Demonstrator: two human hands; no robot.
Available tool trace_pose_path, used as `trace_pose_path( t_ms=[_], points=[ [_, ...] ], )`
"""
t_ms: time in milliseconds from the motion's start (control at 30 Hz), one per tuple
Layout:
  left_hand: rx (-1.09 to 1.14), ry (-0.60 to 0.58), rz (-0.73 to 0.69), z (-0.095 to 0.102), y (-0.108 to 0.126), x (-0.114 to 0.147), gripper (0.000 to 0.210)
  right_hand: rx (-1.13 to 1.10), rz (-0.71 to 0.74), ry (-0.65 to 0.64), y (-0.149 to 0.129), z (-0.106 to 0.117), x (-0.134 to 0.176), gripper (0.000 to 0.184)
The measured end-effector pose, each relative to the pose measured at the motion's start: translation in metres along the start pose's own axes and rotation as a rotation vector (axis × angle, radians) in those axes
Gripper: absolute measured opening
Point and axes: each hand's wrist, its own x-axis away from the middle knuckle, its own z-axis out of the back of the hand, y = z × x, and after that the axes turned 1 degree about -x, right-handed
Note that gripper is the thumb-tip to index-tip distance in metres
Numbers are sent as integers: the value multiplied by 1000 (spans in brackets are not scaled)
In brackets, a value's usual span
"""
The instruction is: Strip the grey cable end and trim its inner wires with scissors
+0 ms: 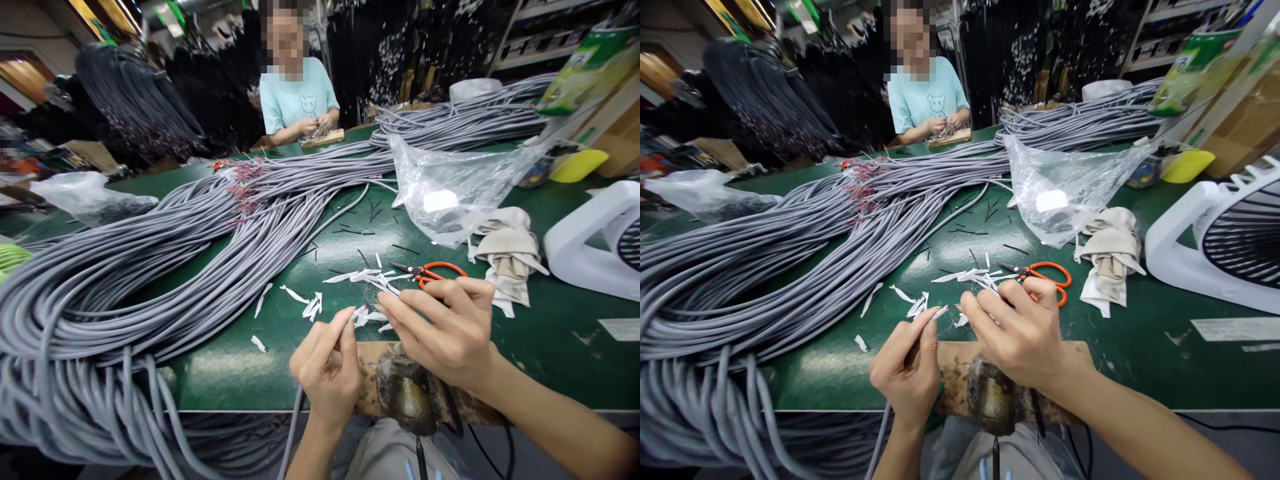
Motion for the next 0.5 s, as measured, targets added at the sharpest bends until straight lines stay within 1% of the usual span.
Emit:
trace_pose_path(
  t_ms=[167, 367, 433, 500],
  points=[
    [-10, -7, 13, 0, 0, 0, 28, -19, -38, 26, 0, 3, -2, 11],
    [-10, -13, 17, 0, 0, 1, 28, -21, 12, -24, -3, 1, 0, 16],
    [-12, -24, 12, 1, 0, 1, 28, -22, 6, -28, -3, -1, 1, 15],
    [-15, -30, 13, 1, 0, 0, 27, -53, -31, -47, -2, -3, 2, 9]
  ],
)
